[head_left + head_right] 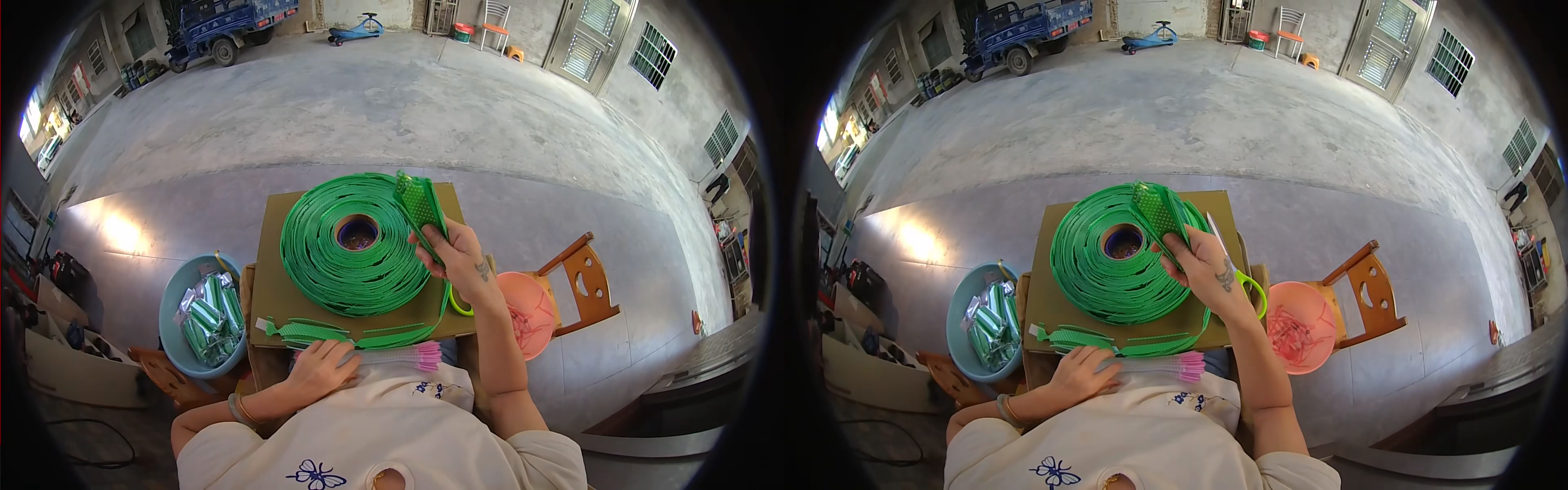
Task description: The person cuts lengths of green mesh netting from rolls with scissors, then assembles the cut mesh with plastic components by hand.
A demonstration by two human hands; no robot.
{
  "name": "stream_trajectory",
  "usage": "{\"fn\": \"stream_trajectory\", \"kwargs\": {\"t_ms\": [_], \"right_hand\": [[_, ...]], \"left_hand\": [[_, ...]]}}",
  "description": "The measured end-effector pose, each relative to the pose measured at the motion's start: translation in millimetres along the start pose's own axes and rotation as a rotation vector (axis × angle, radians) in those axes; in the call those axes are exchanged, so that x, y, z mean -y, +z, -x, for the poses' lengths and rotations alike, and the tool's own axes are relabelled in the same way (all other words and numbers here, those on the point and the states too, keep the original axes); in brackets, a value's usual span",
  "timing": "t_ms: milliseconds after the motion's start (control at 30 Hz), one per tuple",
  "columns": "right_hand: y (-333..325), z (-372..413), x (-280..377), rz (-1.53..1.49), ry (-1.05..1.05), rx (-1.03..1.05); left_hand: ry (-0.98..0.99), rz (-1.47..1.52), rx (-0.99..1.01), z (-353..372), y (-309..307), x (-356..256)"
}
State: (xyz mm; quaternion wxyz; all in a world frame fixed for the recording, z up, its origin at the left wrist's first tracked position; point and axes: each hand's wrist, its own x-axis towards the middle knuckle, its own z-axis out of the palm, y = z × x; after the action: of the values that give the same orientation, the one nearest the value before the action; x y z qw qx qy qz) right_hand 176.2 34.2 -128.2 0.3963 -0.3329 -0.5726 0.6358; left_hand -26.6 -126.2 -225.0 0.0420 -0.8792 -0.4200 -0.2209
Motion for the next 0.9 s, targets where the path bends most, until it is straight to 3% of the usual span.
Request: {"fn": "stream_trajectory", "kwargs": {"t_ms": [100,500,900], "right_hand": [[-2.4,1.7,3.1,-0.008,-0.026,0.011],[0.4,0.5,1.0,-0.007,-0.031,0.035],[-1.7,0.4,-1.3,0.042,-0.017,0.064]], "left_hand": [[-0.034,0.073,0.134,12.0,15.6,2.1],[0.014,0.027,-0.062,0.1,32.9,-3.2],[0.058,0.093,-0.057,-1.4,44.5,0.1]]}}
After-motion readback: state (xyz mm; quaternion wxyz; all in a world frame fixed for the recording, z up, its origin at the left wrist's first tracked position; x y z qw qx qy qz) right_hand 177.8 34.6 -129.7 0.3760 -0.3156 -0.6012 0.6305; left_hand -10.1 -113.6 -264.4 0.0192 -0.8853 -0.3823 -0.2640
